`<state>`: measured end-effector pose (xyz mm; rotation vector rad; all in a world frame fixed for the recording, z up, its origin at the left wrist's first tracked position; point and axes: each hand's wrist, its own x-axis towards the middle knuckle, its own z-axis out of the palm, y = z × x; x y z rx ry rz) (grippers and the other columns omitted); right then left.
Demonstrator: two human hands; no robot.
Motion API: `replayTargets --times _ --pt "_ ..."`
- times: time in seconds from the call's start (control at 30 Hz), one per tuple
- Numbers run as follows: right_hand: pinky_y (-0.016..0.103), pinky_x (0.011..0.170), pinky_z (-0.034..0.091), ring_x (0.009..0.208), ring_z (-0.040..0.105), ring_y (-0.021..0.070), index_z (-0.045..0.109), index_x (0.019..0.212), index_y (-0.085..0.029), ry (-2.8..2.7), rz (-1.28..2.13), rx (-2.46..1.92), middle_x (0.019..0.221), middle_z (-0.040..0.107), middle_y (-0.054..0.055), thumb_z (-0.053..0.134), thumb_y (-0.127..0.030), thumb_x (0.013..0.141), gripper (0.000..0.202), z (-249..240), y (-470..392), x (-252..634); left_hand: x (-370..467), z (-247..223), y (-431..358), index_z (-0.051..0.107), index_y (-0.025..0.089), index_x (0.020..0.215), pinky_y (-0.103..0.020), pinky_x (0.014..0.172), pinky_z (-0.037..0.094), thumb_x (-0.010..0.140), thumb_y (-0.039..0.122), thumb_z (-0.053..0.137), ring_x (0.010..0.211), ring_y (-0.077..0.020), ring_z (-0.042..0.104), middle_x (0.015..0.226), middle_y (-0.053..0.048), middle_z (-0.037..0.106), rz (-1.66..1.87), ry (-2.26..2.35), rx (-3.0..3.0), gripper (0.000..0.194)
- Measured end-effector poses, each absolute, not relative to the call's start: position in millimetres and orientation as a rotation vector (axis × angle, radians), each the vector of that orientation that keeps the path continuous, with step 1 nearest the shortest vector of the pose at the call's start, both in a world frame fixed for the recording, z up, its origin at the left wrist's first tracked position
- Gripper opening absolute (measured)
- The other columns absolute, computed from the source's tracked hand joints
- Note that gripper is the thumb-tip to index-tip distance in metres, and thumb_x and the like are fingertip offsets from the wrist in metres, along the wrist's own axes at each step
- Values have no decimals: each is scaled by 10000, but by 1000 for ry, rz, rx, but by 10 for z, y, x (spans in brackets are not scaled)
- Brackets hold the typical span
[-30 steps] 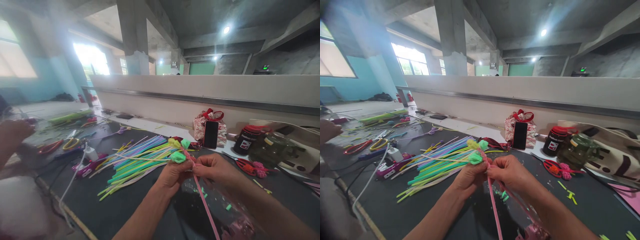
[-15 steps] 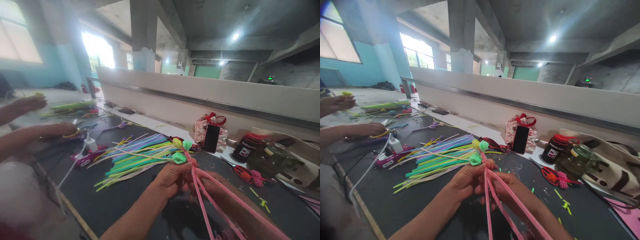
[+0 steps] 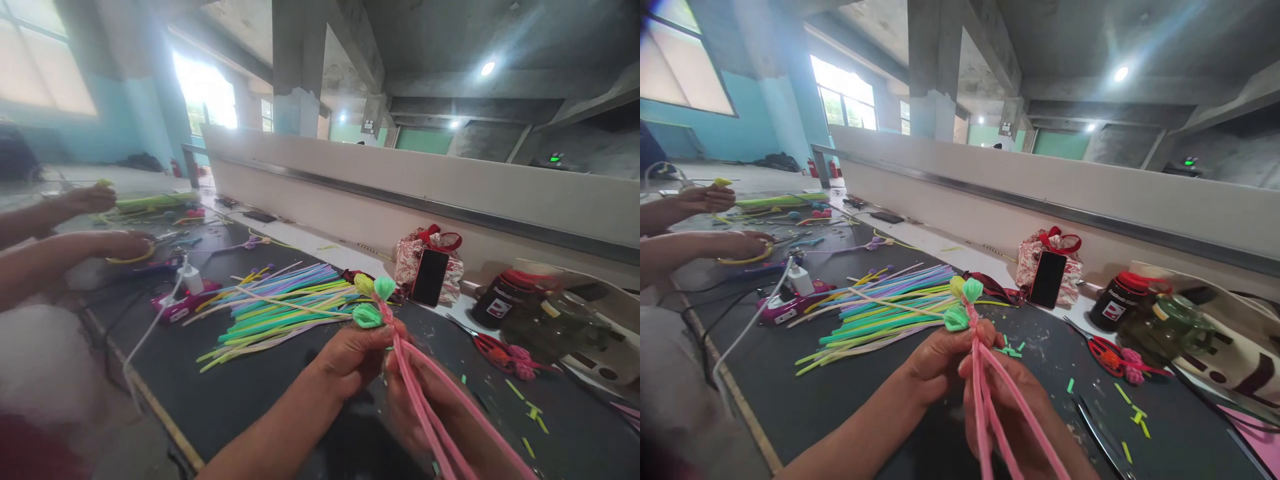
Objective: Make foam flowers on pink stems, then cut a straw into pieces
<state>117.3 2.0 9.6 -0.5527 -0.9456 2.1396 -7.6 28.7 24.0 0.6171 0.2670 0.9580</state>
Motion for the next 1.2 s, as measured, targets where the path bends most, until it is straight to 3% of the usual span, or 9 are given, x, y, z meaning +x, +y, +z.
replayTargets --times 0.17,0.23,0.37,0.47,0.63,0.83,1.07,1.2 --pt "187 455 456 529 602 110 630 908 -153 -964 2073 -498 740 657 58 589 -338 758 242 222 -74 1118 -79 182 317 600 116 683 -231 603 405 520 290 722 568 -103 516 647 -14 552 948 291 671 268" --pt "188 458 466 525 615 117 630 912 -158 -975 2104 -419 703 667 54 558 -343 783 236 247 -119 1071 -75 168 326 595 121 659 -245 643 410 519 302 721 599 -114 523 667 -19 555 951 266 702 261" --pt "151 344 410 348 518 72 617 926 -182 -888 2098 -274 488 561 -34 549 -338 787 220 223 -213 955 -75 143 330 592 121 620 -281 745 400 514 303 721 702 -143 530 720 -41 565 960 174 750 247" --pt "152 324 400 308 450 49 620 901 -192 -837 2074 -302 459 485 -68 585 -349 752 219 185 -234 883 -90 131 325 603 122 646 -287 783 385 548 274 704 728 -138 525 716 -34 557 963 155 755 208" --pt "149 247 292 252 318 31 609 663 -176 -956 2065 -587 409 386 -85 643 -510 619 339 152 -36 964 -92 150 326 618 115 623 -252 696 400 507 295 727 655 -116 518 697 -36 579 979 257 700 241" --pt "155 314 171 313 274 26 531 515 -142 -1333 1560 -1226 358 347 -80 681 -436 604 343 351 188 1262 -59 177 360 637 93 658 -246 605 392 534 263 722 588 -122 524 628 -39 581 1066 397 722 227" --pt "186 383 180 392 283 45 574 583 -143 -1548 1344 -1380 433 395 -67 629 -340 652 216 514 213 1460 -60 200 358 630 104 625 -245 668 406 521 234 744 602 -100 532 624 -13 591 1123 490 737 202" --pt "202 396 136 410 220 45 520 545 -150 -1616 1381 -1299 437 323 -82 584 -282 676 196 549 255 1545 -66 190 369 628 113 649 -260 692 405 527 229 741 617 -100 532 647 -8 594 1090 514 818 202"
